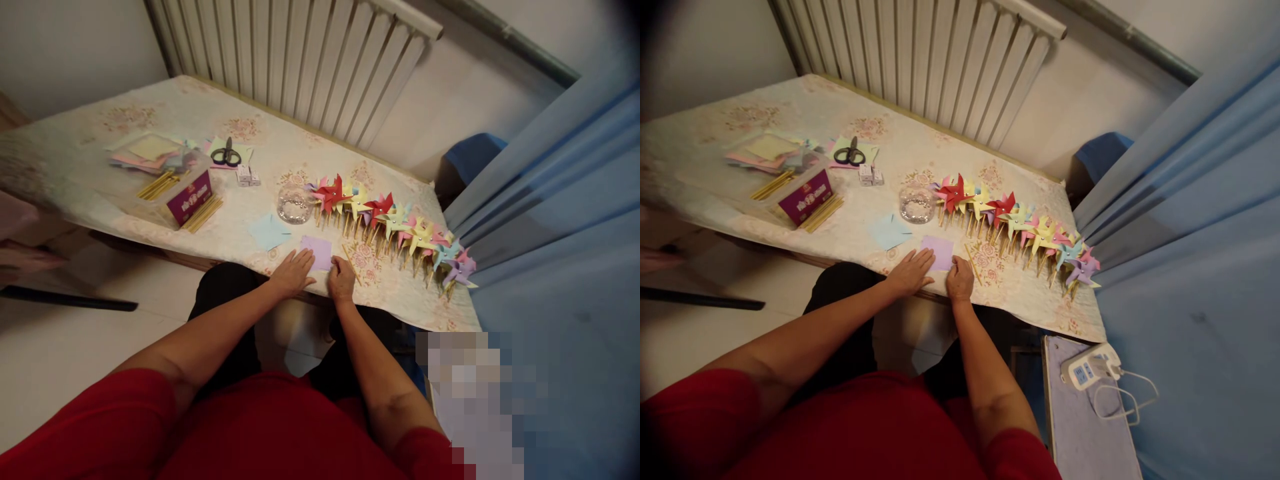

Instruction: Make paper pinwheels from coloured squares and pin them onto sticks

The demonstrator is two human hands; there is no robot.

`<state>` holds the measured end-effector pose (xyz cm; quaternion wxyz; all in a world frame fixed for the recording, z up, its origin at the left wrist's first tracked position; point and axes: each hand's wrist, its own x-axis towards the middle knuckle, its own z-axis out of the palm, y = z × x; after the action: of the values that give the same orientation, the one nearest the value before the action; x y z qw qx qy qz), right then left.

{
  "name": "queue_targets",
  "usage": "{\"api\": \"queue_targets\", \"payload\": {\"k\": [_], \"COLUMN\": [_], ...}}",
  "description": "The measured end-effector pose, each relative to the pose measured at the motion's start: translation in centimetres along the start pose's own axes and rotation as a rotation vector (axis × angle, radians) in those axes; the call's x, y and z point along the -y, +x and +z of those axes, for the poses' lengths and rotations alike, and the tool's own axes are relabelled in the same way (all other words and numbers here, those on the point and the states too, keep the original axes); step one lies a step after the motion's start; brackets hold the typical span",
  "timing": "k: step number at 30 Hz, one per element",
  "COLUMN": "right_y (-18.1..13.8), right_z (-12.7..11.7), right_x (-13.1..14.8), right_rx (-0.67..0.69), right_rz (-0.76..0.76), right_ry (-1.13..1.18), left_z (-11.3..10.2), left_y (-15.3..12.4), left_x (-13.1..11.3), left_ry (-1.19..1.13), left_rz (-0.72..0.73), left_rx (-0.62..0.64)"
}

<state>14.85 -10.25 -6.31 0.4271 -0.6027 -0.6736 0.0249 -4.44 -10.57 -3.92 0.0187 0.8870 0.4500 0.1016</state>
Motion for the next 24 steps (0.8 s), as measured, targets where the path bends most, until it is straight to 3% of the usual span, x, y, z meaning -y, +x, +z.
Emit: {"api": "queue_targets", "payload": {"k": [5, 9, 12, 24], "right_y": [-0.2, -0.3, -0.3, -0.2], "right_z": [-0.6, -1.3, -1.4, -1.0], "right_x": [0.5, 1.3, 1.6, 1.9], "right_rx": [0.031, 0.313, 0.456, 0.454], "right_rz": [-0.089, -0.335, -0.426, -0.416], "right_ry": [-0.049, -0.128, -0.193, -0.221], "left_z": [0.3, 0.5, 0.4, -0.6], "left_y": [-0.1, -0.1, -0.1, -1.2], "left_x": [0.0, 0.1, 0.2, 0.5], "left_ry": [-0.037, -0.057, -0.065, -0.054], "left_rz": [0.011, 0.004, 0.014, 0.012], "left_rx": [-0.032, -0.031, -0.038, -0.008]}}
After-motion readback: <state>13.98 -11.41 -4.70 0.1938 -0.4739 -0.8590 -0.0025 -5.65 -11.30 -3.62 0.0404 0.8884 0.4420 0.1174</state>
